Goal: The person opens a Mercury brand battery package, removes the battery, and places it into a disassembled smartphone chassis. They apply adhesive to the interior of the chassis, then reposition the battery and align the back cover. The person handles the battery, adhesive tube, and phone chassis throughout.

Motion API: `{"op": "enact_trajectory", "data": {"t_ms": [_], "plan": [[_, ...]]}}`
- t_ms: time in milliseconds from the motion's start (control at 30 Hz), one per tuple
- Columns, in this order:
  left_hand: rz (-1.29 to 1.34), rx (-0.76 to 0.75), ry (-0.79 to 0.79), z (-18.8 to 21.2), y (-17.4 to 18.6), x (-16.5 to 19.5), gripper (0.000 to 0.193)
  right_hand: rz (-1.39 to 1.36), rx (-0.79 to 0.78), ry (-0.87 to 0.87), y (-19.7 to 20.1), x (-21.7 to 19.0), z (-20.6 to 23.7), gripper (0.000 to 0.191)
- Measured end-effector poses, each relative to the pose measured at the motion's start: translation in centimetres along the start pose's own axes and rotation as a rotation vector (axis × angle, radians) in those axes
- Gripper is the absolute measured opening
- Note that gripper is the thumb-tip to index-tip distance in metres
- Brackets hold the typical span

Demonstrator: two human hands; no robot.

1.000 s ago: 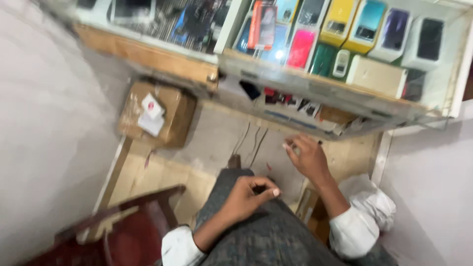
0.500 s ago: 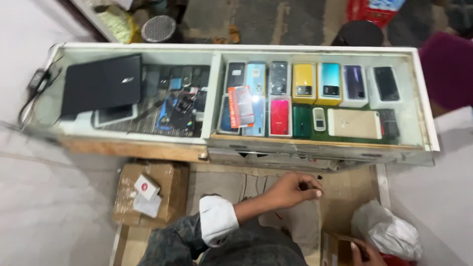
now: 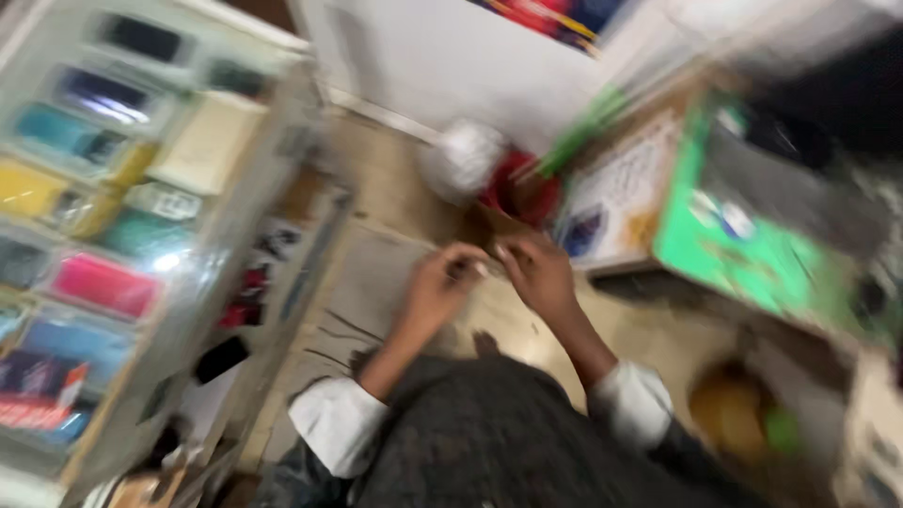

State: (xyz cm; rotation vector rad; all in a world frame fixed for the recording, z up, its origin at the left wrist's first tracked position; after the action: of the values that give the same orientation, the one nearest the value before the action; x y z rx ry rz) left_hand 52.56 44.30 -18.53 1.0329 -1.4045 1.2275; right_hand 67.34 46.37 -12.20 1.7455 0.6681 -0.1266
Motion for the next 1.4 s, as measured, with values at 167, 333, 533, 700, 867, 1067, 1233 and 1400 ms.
{"op": "enact_trajectory", "data": {"t_ms": [167,333,533,700,867,1067,1233,1400], "plan": [[-0.025,-0.145,0.073,-2.2,-13.9,-3.5,0.033,0.117,0.333,-0.193,8.3,15.7,5.1,0.019],[-0.065,-0.302,0.216,-1.8,-23.3,-6.7,0.038,0.441,0.337,-0.357,15.1,29.0,9.3,0.066],[-0.122,-0.263,0.275,-1.4,-25.2,-8.0,0.035,0.496,0.371,-0.279,17.2,34.6,9.1,0.101],[-0.096,-0.106,0.148,-0.9,-21.4,-7.8,0.034,0.36,0.281,-0.54,15.4,35.7,8.6,0.087],[0.154,0.12,0.145,3.1,-14.3,-8.2,0.03,0.084,0.247,-0.163,9.0,24.2,7.4,0.061],[0.173,0.515,0.153,11.7,-3.1,-6.9,0.026,-0.779,-0.451,0.364,0.7,0.9,6.1,0.059],[0.235,0.731,-0.055,17.9,6.7,-3.7,0.023,-1.619,-0.934,0.669,4.9,-15.5,5.6,0.066],[0.268,0.94,0.006,24.2,17.1,-3.4,0.024,-1.827,-1.147,0.897,4.1,-26.9,4.8,0.058]]}}
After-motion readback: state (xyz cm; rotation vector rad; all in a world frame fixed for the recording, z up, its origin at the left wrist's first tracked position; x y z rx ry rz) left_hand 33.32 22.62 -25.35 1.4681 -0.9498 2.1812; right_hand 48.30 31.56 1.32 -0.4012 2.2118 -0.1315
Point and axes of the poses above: each hand's wrist, its own z-axis away from the middle knuckle, its own y-axis out of the back of the hand, x = y × z, the point moved 7 cm from there along -z, towards the middle knuckle, and after that the axes turned 14 degrees about z, right-handed, at the moved point
